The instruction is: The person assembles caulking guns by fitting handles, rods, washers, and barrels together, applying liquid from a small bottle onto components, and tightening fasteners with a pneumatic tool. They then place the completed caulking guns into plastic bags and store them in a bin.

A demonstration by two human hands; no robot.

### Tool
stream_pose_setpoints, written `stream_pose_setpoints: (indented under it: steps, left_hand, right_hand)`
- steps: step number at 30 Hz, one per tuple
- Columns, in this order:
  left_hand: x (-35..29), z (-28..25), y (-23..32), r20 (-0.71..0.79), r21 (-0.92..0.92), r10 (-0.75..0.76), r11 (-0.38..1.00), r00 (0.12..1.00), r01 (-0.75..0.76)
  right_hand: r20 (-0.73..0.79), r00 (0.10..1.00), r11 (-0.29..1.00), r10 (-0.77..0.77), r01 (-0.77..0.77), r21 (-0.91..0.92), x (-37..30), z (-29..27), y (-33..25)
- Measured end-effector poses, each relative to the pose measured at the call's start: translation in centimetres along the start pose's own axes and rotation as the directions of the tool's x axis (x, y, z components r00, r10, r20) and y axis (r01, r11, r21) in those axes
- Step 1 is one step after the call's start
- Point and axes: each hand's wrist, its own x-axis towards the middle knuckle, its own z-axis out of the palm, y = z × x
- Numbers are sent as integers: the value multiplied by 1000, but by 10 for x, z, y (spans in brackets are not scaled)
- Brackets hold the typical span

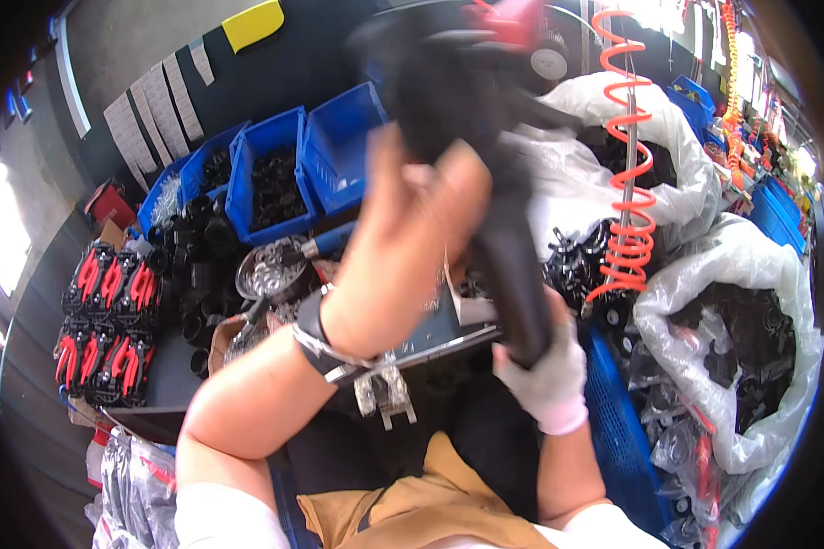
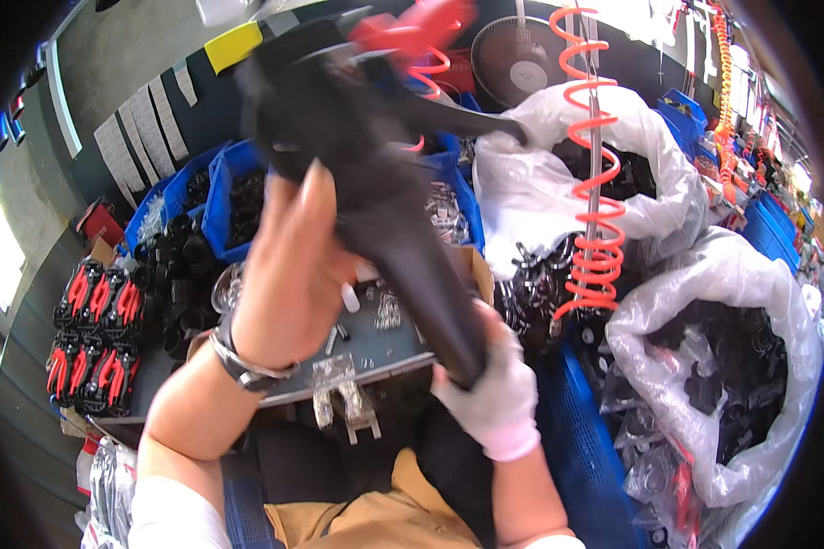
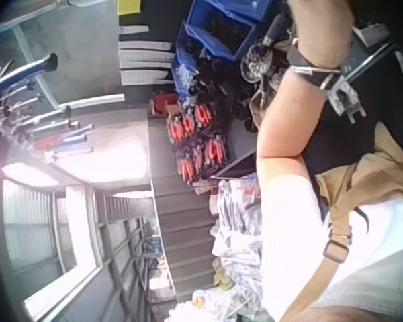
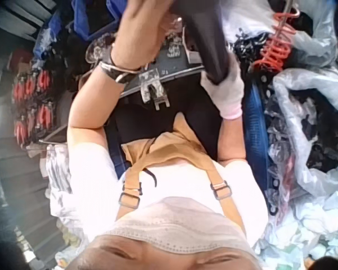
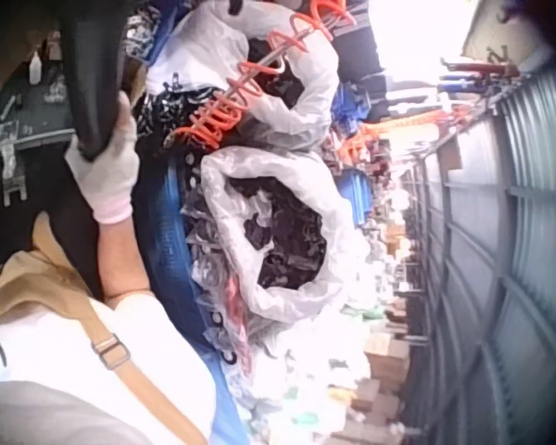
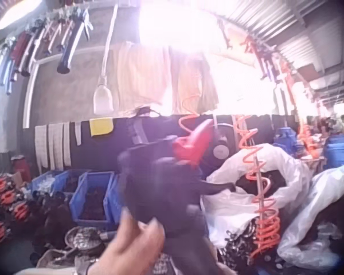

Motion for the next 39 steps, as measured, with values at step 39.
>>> stream_pose_setpoints:
  steps: [39]
  left_hand:
    - [118,-14,-235,652,646,235,326,721,-690]
  right_hand:
    - [-97,910,750,403,-267,605,-139,-47,75]
